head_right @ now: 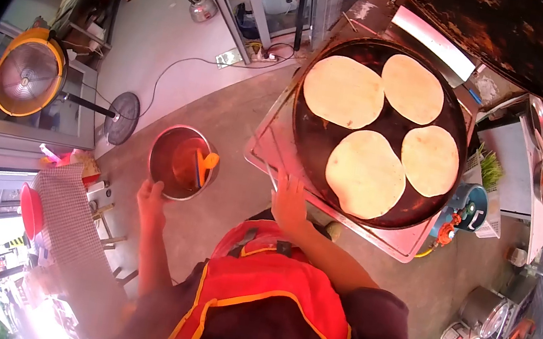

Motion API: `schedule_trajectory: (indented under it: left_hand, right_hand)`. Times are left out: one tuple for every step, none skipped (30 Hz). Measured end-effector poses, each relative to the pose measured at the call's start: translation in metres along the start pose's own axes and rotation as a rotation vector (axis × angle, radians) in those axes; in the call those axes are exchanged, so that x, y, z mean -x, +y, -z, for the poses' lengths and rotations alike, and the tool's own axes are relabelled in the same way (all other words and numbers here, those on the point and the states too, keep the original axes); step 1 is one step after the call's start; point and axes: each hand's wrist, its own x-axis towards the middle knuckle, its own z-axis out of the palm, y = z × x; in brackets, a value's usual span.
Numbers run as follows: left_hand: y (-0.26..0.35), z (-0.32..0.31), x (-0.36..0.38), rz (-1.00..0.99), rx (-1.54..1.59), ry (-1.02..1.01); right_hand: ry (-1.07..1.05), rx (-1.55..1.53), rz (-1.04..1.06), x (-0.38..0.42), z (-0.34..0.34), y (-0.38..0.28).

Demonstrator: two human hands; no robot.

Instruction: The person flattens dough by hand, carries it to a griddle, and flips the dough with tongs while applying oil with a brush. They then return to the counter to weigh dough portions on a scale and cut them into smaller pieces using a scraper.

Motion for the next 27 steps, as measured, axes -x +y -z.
schedule_trajectory:
  left_hand:
    - [-0.001,0.002,-0.003,-0.001,0.002,-0.003]
    - [-0.002,0.004,-0.006,-0.002,0.005,-0.009]
    - [-0.004,0.005,-0.009,-0.002,0.008,-0.017]
    - [-0.004,0.006,-0.011,-0.003,-0.007,-0.032]
    - [-0.003,0.007,-0.014,-0.005,-0.021,-0.047]
    - [-0.002,0.007,-0.016,-0.006,-0.034,-0.062]
    - [-0.001,0.005,-0.018,-0.001,-0.035,-0.07]
    - [0.001,0.003,-0.021,0.005,-0.039,-0.079]
    - [0.002,0.003,-0.024,0.011,-0.044,-0.091]
    - [-0.002,0.005,-0.029,0.016,-0.118,-0.095]
    - [-0.007,0.006,-0.034,0.02,-0.191,-0.102]
    - [-0.009,0.006,-0.039,0.013,-0.231,-0.125]
    - [-0.009,0.005,-0.043,0.005,-0.271,-0.149]
    - [-0.001,-0.002,-0.043,-0.012,-0.278,-0.185]
    - [0.004,-0.009,-0.043,-0.03,-0.284,-0.22]
    - [0.008,-0.017,-0.045,-0.059,-0.239,-0.245]
    - [0.011,-0.026,-0.045,-0.088,-0.198,-0.27]
    - [0.014,-0.035,-0.046,-0.117,-0.157,-0.296]
    - [0.016,-0.044,-0.046,-0.119,-0.156,-0.31]
    - [0.018,-0.054,-0.046,-0.121,-0.152,-0.321]
    - [0.02,-0.062,-0.046,-0.123,-0.15,-0.331]
    - [0.025,-0.07,-0.047,-0.107,-0.188,-0.351]
    - [0.027,-0.079,-0.046,-0.173,-0.22,-0.357]
    - [0.028,-0.088,-0.046,-0.238,-0.254,-0.367]
    - [0.03,-0.095,-0.045,-0.304,-0.289,-0.381]
    - [0.032,-0.102,-0.044,-0.323,-0.325,-0.409]
    - [0.034,-0.109,-0.044,-0.343,-0.358,-0.436]
  right_hand:
    - [0.029,0.078,-0.008,-0.007,-0.014,0.001]
    - [0.058,0.157,-0.018,-0.013,-0.026,0.004]
    - [0.088,0.239,-0.03,-0.017,-0.037,0.006]
    - [0.081,0.299,-0.041,-0.019,-0.045,0.009]
    - [0.059,0.283,-0.063,-0.021,-0.053,0.011]
    - [0.037,0.267,-0.084,-0.021,-0.06,0.014]
    - [0.013,0.251,-0.107,-0.024,-0.06,0.012]
    - [0.038,0.27,-0.079,-0.023,-0.059,0.01]
    - [0.061,0.289,-0.054,-0.021,-0.056,0.009]
    - [0.086,0.309,-0.029,-0.021,-0.046,0.004]
    - [0.064,0.247,-0.034,-0.018,-0.036,-0.003]
    - [0.046,0.187,-0.038,-0.016,-0.025,-0.01]
    - [0.029,0.128,-0.04,-0.016,-0.012,-0.017]
    - [0.008,-0.026,-0.033,-0.019,0.001,-0.022]
    - [-0.012,-0.182,-0.023,-0.023,0.015,-0.026]
    - [-0.033,-0.339,-0.013,-0.028,0.029,-0.033]
    - [-0.04,-0.509,-0.118,-0.036,0.045,-0.045]
    - [-0.046,-0.68,-0.222,-0.049,0.06,-0.059]
    - [-0.051,-0.848,-0.321,-0.06,0.067,-0.066]
    - [0.005,-0.825,-0.236,-0.069,0.068,-0.067]
    - [0.059,-0.802,-0.15,-0.077,0.069,-0.067]
    - [0.115,-0.778,-0.065,-0.085,0.069,-0.069]
    - [0.098,-0.736,-0.102,-0.093,0.081,-0.078]
    - [0.084,-0.694,-0.143,-0.099,0.097,-0.09]
    - [0.073,-0.652,-0.188,-0.104,0.106,-0.098]
    - [0.179,-0.525,-0.069,-0.109,0.101,-0.096]
    - [0.158,-0.444,-0.028,-0.112,0.098,-0.089]
